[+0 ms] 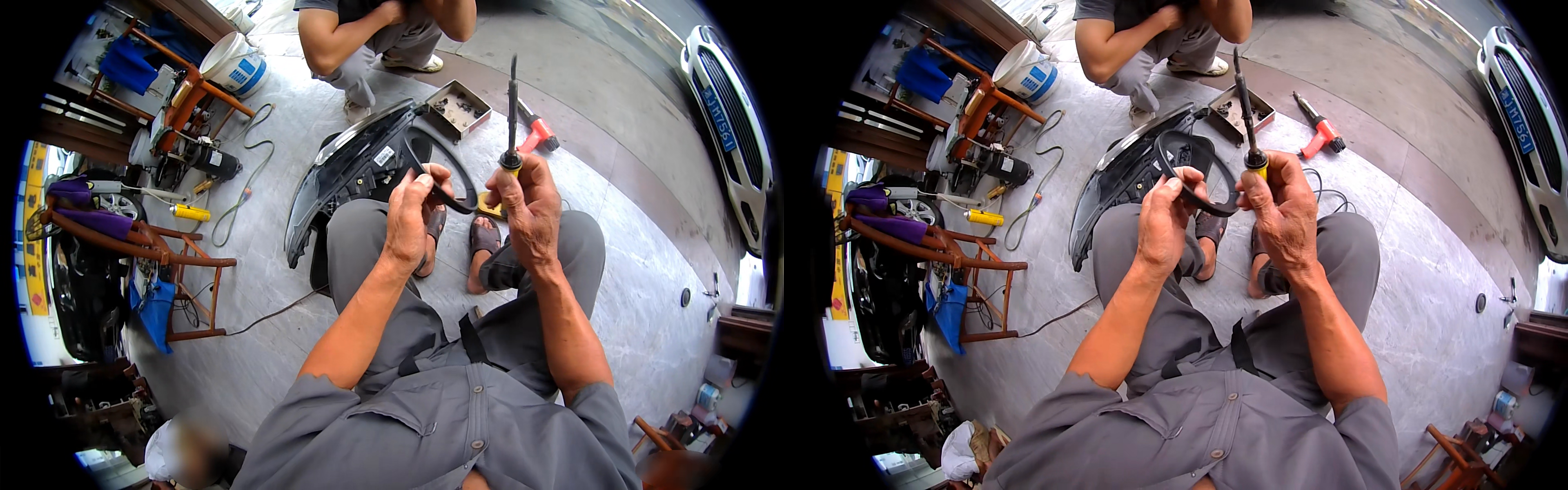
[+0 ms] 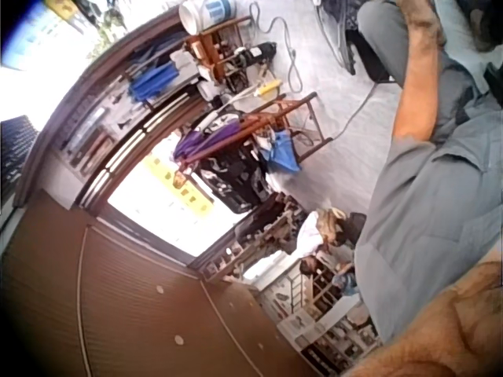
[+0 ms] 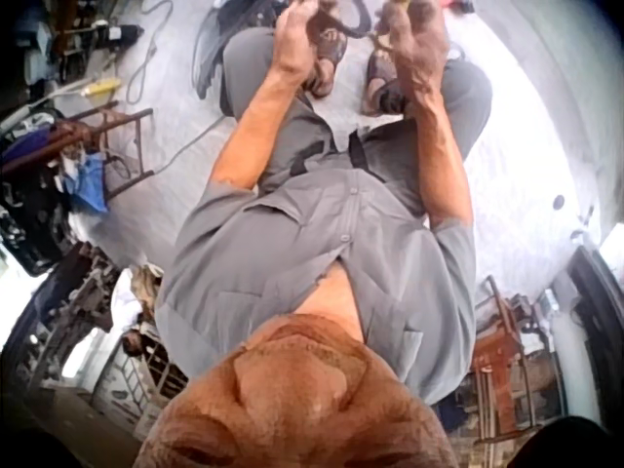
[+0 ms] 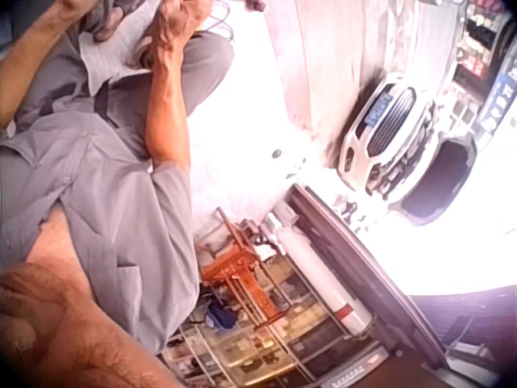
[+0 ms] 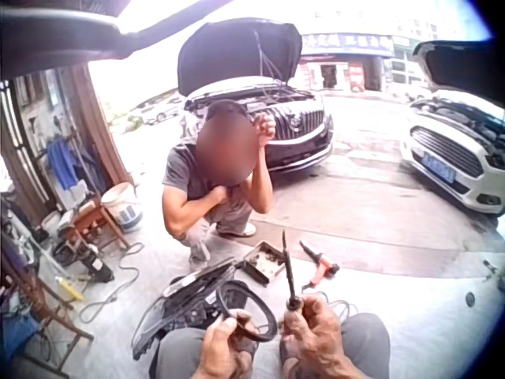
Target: The person uses a soldering iron to apply heat and sealant to a car headlight assembly and a rubber gasket. They work on the edges of the assembly and the gasket, likely to ensure a watertight seal.
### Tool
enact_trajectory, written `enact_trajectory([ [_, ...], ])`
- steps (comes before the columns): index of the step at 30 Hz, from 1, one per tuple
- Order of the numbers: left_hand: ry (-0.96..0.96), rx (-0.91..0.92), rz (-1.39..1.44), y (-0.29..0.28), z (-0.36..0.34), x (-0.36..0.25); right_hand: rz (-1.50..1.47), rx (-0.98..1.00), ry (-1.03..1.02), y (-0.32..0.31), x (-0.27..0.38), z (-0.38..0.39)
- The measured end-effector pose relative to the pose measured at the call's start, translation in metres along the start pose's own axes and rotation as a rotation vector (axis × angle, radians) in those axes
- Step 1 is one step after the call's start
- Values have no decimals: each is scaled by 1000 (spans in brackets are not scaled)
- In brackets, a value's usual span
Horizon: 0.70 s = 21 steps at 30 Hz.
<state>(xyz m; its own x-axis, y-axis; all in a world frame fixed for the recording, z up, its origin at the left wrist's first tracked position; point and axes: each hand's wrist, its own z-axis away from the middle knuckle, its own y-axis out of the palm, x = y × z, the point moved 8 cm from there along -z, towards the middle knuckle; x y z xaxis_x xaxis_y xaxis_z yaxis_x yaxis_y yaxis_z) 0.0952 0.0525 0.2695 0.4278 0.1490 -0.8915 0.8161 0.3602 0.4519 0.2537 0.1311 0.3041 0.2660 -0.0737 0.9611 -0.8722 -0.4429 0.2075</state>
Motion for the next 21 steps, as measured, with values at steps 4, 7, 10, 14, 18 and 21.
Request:
enact_trajectory([
  [4,-18,11,118,-7,0,-7,124,-72,2,-28,7,-12],
  [7,39,3,85,-6,6,-26,421,-198,-82,-50,19,-32],
  [10,92,2,58,-18,9,-32,362,-84,18,-50,12,-48],
  [14,31,11,119,-13,12,-33,264,71,243,-38,-11,-46],
  [18,12,-3,79,-6,14,-32,55,52,296,-31,-18,-36],
  [21,43,-64,-32,-10,16,-33,69,55,272,-22,-9,-31],
])
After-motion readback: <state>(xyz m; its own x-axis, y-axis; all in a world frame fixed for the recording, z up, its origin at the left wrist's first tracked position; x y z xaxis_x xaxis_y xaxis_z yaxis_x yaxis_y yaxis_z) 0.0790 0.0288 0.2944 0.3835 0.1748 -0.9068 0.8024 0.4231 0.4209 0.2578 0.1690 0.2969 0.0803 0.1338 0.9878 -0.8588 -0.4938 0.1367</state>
